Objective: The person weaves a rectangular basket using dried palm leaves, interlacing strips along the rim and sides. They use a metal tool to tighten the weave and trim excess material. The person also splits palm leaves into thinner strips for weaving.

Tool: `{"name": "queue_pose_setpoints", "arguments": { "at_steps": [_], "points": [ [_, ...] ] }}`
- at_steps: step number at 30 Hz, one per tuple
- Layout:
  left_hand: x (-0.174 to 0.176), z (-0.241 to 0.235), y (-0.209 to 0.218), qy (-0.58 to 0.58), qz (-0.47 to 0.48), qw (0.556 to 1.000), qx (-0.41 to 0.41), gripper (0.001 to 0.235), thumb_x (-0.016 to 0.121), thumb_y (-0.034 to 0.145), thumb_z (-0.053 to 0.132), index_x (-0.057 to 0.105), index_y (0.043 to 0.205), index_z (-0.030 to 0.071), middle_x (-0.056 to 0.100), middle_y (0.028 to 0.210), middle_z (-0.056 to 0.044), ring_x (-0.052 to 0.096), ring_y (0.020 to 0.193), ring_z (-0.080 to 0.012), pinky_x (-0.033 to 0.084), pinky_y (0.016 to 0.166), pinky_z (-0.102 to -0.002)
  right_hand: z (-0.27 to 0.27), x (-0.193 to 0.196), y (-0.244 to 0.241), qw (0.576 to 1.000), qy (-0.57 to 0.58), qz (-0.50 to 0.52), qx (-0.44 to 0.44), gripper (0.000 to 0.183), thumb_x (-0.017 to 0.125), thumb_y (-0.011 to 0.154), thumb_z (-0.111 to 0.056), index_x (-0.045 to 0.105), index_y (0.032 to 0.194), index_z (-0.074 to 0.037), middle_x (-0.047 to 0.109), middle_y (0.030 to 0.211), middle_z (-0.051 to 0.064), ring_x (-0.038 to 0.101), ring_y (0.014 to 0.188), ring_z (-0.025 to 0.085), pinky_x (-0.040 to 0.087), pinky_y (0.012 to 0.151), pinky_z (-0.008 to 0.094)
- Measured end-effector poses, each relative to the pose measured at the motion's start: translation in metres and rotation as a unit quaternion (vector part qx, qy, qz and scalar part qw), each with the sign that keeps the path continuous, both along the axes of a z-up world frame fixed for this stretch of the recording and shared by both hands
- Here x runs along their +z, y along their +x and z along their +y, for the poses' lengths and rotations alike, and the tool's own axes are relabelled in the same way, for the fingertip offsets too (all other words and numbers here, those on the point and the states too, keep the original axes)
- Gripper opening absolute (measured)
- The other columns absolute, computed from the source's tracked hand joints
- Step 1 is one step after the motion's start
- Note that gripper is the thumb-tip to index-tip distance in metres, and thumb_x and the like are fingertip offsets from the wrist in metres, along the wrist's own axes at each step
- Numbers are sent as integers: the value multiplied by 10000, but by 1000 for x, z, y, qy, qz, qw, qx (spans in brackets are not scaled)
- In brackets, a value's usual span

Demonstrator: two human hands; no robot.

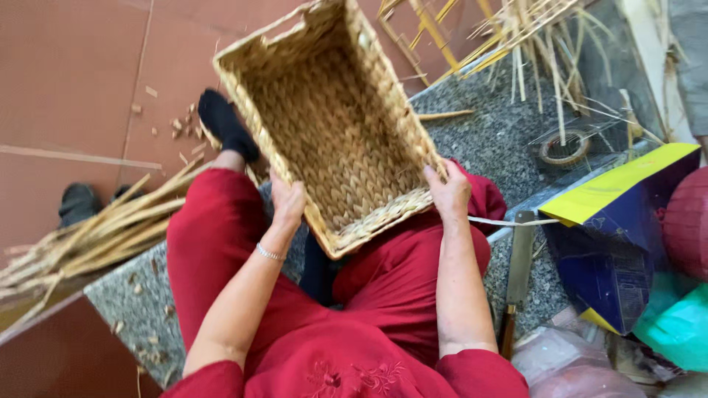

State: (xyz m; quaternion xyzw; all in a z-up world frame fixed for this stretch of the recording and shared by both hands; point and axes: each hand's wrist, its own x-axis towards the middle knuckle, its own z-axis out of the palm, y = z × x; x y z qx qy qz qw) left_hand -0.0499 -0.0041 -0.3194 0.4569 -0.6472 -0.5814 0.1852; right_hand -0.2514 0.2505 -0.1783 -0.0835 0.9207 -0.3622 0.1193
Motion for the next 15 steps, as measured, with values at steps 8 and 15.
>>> {"name": "queue_pose_setpoints", "arguments": {
  "at_steps": [8,15],
  "points": [
    [46,-4,2,202,48,978,34,773,681,800,55,363,1505,30,610,1294,-127,604,1131,-229,502,973,-340,1,-13,-11,987,-96,-121,-37,548,825,829,-283,666,1323,-110,776,1098,83,708,948,141,551,847,305],
    [65,73,36,189,61,980,-10,857,709,806,30,240,1522,73,577,1344,-97,582,1183,-200,466,1022,-331,8,-25,-12,993,-69,-95,-4,481,782,864,-244,678,1311,-102,778,1053,114,727,930,182,551,844,326]
  ]
}}
